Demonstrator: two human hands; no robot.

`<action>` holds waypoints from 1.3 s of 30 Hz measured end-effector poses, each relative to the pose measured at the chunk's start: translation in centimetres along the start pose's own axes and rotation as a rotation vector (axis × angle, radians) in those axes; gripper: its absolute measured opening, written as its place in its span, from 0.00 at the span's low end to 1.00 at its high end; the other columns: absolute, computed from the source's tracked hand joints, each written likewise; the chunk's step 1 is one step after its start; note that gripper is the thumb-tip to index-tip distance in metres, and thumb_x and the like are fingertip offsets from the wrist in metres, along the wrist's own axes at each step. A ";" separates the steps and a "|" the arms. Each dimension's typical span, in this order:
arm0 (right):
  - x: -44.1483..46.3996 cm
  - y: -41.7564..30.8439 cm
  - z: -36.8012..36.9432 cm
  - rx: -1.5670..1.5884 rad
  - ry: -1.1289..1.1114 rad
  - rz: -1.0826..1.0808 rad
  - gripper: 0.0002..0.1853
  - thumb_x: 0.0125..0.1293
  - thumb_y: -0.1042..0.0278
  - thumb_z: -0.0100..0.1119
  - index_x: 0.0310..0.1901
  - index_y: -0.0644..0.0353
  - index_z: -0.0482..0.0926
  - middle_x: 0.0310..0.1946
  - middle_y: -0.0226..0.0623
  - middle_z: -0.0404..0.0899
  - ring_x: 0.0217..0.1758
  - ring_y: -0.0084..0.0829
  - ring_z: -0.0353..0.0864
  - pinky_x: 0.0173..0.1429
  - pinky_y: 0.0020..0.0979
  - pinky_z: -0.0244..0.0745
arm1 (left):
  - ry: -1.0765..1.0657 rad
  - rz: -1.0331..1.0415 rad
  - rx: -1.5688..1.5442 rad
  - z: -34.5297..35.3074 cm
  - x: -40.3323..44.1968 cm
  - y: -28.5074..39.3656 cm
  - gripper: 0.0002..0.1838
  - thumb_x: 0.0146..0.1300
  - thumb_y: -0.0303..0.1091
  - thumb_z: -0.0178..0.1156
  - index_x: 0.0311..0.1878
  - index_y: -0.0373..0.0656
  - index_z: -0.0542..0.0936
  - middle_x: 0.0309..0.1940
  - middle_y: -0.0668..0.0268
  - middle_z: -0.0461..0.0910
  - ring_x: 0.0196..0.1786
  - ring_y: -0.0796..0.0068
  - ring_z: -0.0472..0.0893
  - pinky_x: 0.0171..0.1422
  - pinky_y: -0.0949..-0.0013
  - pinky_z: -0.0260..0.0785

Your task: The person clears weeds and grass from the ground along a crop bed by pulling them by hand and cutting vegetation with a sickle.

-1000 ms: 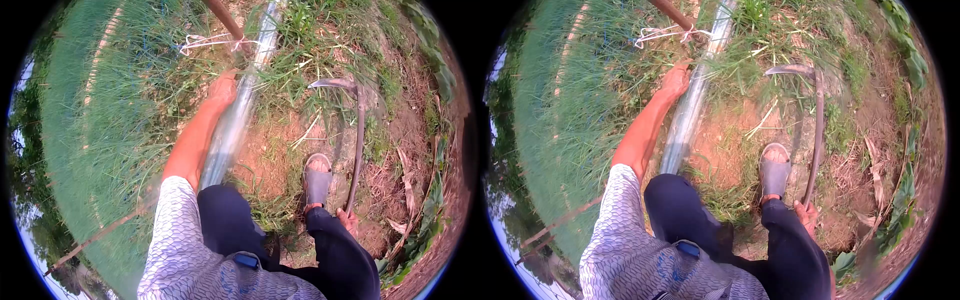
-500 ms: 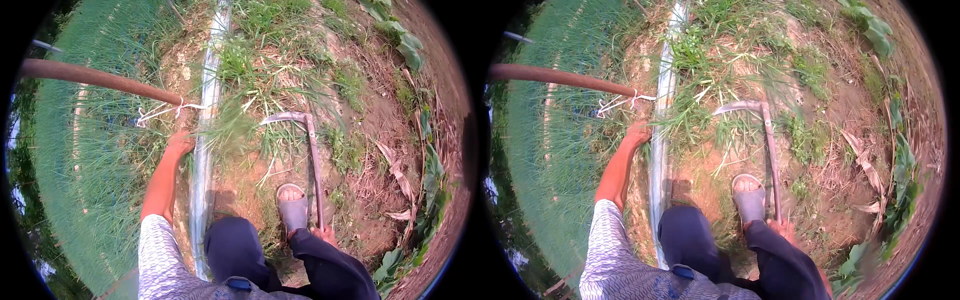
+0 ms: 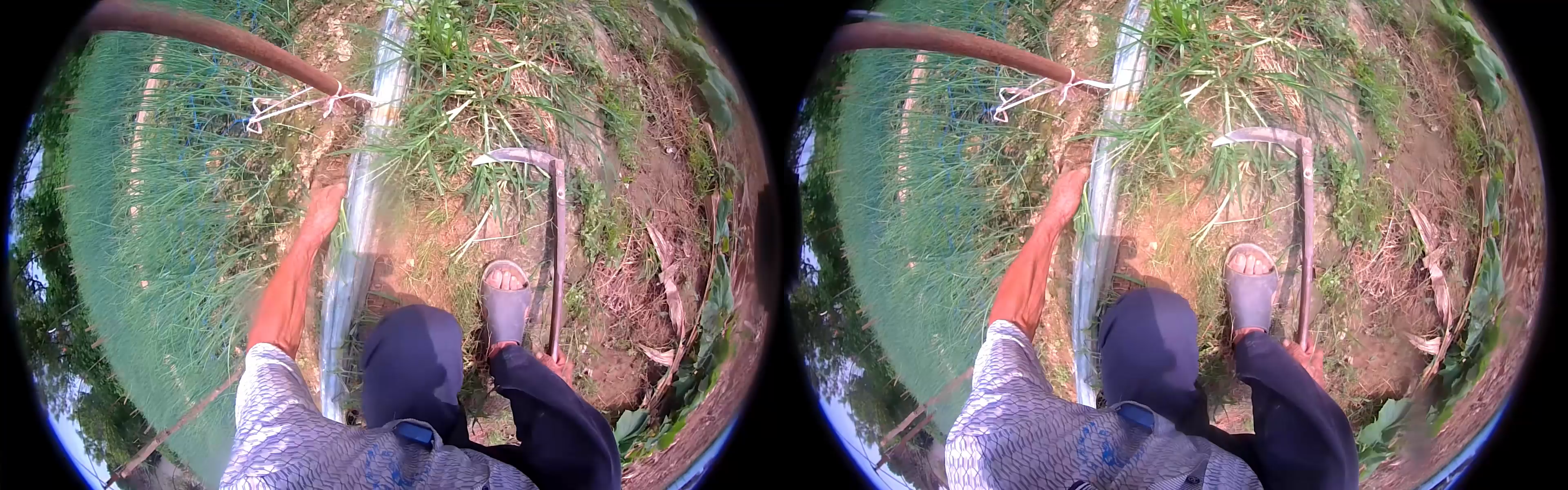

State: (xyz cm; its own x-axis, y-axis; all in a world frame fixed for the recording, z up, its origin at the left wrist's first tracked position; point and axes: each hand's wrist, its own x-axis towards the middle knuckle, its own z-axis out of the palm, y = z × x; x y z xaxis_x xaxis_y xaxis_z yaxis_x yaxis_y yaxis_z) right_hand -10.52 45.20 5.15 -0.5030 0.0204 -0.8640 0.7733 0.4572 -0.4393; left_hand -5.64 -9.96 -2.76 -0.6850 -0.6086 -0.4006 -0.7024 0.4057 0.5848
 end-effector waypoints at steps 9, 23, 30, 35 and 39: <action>6.1 -3.8 11.5 -0.095 0.122 -0.279 0.16 0.62 0.61 0.67 0.41 0.64 0.76 0.26 0.33 0.77 0.26 0.23 0.75 0.30 0.28 0.71 | -0.033 -0.327 -0.242 -5.8 -13.2 1.6 0.26 0.69 0.52 0.50 0.49 0.37 0.82 0.33 0.63 0.82 0.39 0.73 0.77 0.49 0.68 0.68; 5.9 -0.7 10.2 -0.196 0.289 -0.366 0.19 0.61 0.56 0.67 0.44 0.63 0.75 0.24 0.39 0.78 0.26 0.32 0.77 0.32 0.33 0.72 | -0.289 0.777 0.426 7.1 -3.1 18.7 0.18 0.64 0.29 0.51 0.57 0.39 0.69 0.59 0.48 0.70 0.47 0.48 0.80 0.46 0.51 0.76; 3.4 3.9 2.7 -0.540 0.419 -0.340 0.20 0.61 0.53 0.66 0.41 0.62 0.75 0.21 0.43 0.77 0.24 0.36 0.77 0.31 0.36 0.72 | -0.168 0.588 0.636 10.8 4.0 17.7 0.15 0.62 0.25 0.50 0.53 0.36 0.70 0.52 0.50 0.72 0.44 0.54 0.82 0.46 0.56 0.77; 2.1 2.5 3.0 -0.587 0.436 -0.357 0.21 0.59 0.48 0.66 0.37 0.60 0.75 0.19 0.50 0.76 0.25 0.50 0.79 0.31 0.43 0.72 | -0.424 0.467 -0.204 11.7 5.1 13.5 0.11 0.64 0.30 0.49 0.48 0.37 0.71 0.46 0.54 0.73 0.43 0.58 0.81 0.48 0.59 0.76; 1.9 0.6 2.5 -0.558 0.462 -0.343 0.22 0.60 0.47 0.65 0.38 0.61 0.75 0.22 0.51 0.77 0.27 0.49 0.79 0.36 0.41 0.73 | -0.889 0.080 -1.285 12.7 6.4 10.6 0.09 0.66 0.33 0.48 0.44 0.39 0.71 0.42 0.57 0.74 0.43 0.61 0.79 0.49 0.61 0.75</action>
State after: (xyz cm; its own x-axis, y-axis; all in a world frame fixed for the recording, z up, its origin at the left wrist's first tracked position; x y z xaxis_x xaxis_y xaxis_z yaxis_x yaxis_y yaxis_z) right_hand -10.05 43.23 2.68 -0.8811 0.1084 -0.4604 0.3010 0.8793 -0.3690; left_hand -19.88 -0.88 -8.08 -0.9271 0.1561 -0.3409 -0.3477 -0.6981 0.6259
